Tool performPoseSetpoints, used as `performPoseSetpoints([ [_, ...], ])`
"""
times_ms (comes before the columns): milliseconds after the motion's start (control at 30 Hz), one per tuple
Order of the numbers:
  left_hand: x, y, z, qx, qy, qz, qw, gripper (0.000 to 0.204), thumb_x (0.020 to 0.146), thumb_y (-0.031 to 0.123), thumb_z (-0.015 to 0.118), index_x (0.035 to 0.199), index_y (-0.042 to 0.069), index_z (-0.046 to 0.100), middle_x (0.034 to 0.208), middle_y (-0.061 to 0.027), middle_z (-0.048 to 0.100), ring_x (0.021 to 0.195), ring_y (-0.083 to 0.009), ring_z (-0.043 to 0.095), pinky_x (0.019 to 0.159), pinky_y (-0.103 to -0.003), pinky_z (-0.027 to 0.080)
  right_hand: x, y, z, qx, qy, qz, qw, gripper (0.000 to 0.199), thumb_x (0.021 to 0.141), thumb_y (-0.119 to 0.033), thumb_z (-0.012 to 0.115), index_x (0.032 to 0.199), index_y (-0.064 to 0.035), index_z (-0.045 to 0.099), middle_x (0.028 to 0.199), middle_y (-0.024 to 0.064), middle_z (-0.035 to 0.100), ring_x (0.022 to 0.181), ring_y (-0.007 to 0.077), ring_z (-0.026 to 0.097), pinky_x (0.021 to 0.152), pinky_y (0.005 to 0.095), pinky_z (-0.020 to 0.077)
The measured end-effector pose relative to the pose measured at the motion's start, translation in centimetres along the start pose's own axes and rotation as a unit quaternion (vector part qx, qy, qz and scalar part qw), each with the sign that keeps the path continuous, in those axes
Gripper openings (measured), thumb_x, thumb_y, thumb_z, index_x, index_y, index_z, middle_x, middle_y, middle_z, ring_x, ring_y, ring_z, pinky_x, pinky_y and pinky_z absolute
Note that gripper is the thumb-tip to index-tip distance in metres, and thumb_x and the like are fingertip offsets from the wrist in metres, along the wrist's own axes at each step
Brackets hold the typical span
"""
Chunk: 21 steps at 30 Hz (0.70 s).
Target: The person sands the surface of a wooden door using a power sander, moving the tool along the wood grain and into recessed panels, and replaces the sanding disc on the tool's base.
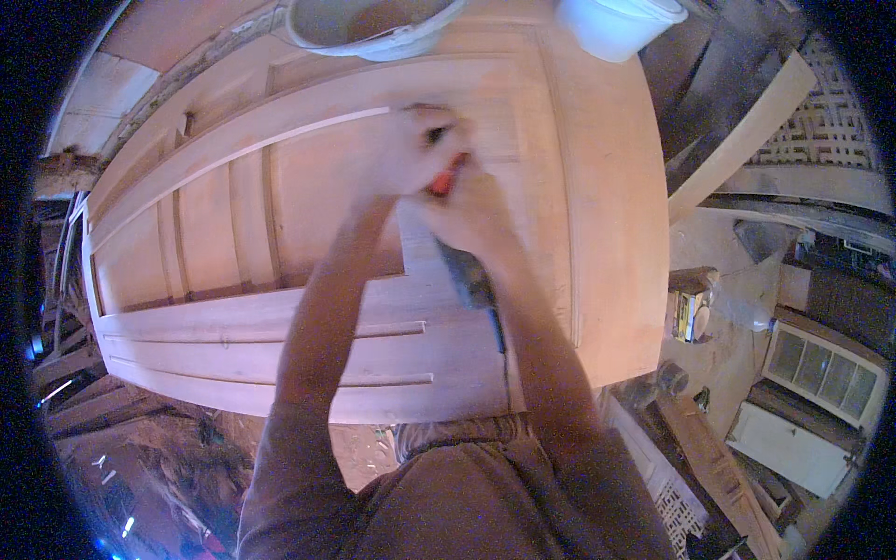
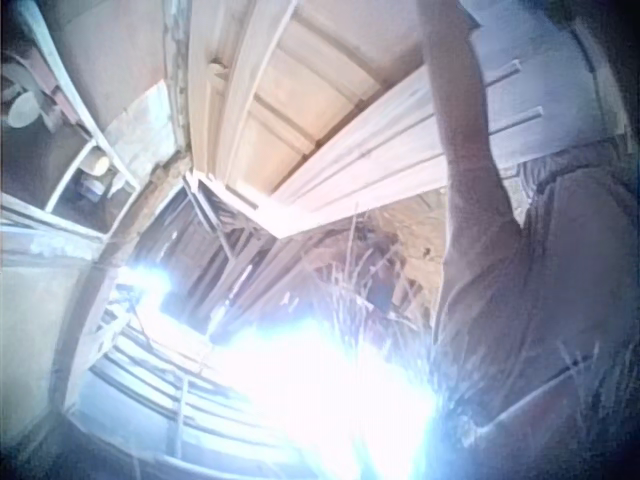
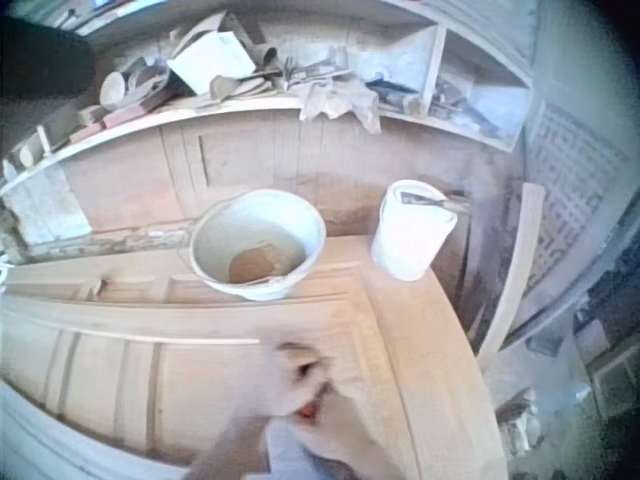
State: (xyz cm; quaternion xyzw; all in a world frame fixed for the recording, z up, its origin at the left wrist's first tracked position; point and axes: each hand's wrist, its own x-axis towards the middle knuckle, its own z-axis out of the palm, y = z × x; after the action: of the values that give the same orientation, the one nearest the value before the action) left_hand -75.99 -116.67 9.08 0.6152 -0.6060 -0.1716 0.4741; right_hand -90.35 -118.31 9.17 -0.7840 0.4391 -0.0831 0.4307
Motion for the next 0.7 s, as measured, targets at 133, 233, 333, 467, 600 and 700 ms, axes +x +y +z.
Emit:
performPoseSetpoints([
  [133,0.3,-0.4,-1.2,-0.043,0.012,-0.037,0.998,0.034,0.087,0.028,0.062,0.069,0.000,0.065,0.065,-0.0180,0.062,0.059,-0.0350,0.062,0.058,-0.042,0.049,1.1,-2.3,0.0,-0.030,-0.021,0.028,0.999,0.059,0.079,-0.040,0.073,0.114,0.0030,0.053,0.100,0.0249,0.067,0.095,0.0374,0.067,0.082,0.0432,0.0524],
  [233,2.9,-0.6,2.1,0.035,-0.069,-0.050,0.996,0.034,0.089,0.034,0.059,0.084,0.003,0.071,0.076,-0.0164,0.068,0.068,-0.0331,0.066,0.064,-0.043,0.052,1.3,0.4,-3.0,0.083,0.002,-0.006,0.997,0.056,0.081,-0.034,0.073,0.116,0.0052,0.054,0.108,0.0194,0.066,0.100,0.0267,0.065,0.084,0.0380,0.0516],
  [333,6.3,2.4,5.6,0.035,-0.062,-0.030,0.997,0.038,0.088,0.043,0.057,0.093,0.009,0.073,0.087,-0.0132,0.071,0.077,-0.0355,0.068,0.073,-0.047,0.054,2.2,3.3,-6.2,0.133,0.050,-0.046,0.989,0.052,0.083,-0.027,0.071,0.119,0.0069,0.054,0.112,0.0146,0.065,0.102,0.0195,0.062,0.086,0.0329,0.0503],
  [467,8.4,0.3,6.0,0.050,-0.048,-0.037,0.997,0.034,0.086,0.040,0.057,0.087,0.011,0.074,0.085,-0.0167,0.070,0.082,-0.0381,0.068,0.079,-0.047,0.053,4.1,1.7,-7.1,0.137,0.009,-0.004,0.991,0.045,0.081,-0.024,0.071,0.112,0.0049,0.056,0.099,0.0147,0.066,0.091,0.0221,0.065,0.079,0.0377,0.0522],
  [600,6.7,-2.1,1.0,0.062,-0.025,-0.060,0.996,0.040,0.088,0.042,0.057,0.082,0.006,0.072,0.074,-0.0169,0.067,0.067,-0.0330,0.065,0.066,-0.044,0.051,6.4,-0.3,-3.3,0.067,0.025,-0.067,0.995,0.059,0.078,-0.032,0.074,0.117,0.0075,0.055,0.107,0.0200,0.067,0.102,0.0270,0.065,0.087,0.0397,0.0508],
  [700,5.2,-5.5,-1.6,-0.027,0.017,-0.004,0.999,0.039,0.089,0.035,0.060,0.074,0.000,0.068,0.064,-0.0180,0.061,0.056,-0.0276,0.060,0.057,-0.040,0.047,7.7,-2.0,-0.3,0.010,-0.006,-0.032,0.999,0.061,0.076,-0.036,0.074,0.117,0.0055,0.055,0.107,0.0240,0.067,0.103,0.0346,0.065,0.086,0.0423,0.0516],
])
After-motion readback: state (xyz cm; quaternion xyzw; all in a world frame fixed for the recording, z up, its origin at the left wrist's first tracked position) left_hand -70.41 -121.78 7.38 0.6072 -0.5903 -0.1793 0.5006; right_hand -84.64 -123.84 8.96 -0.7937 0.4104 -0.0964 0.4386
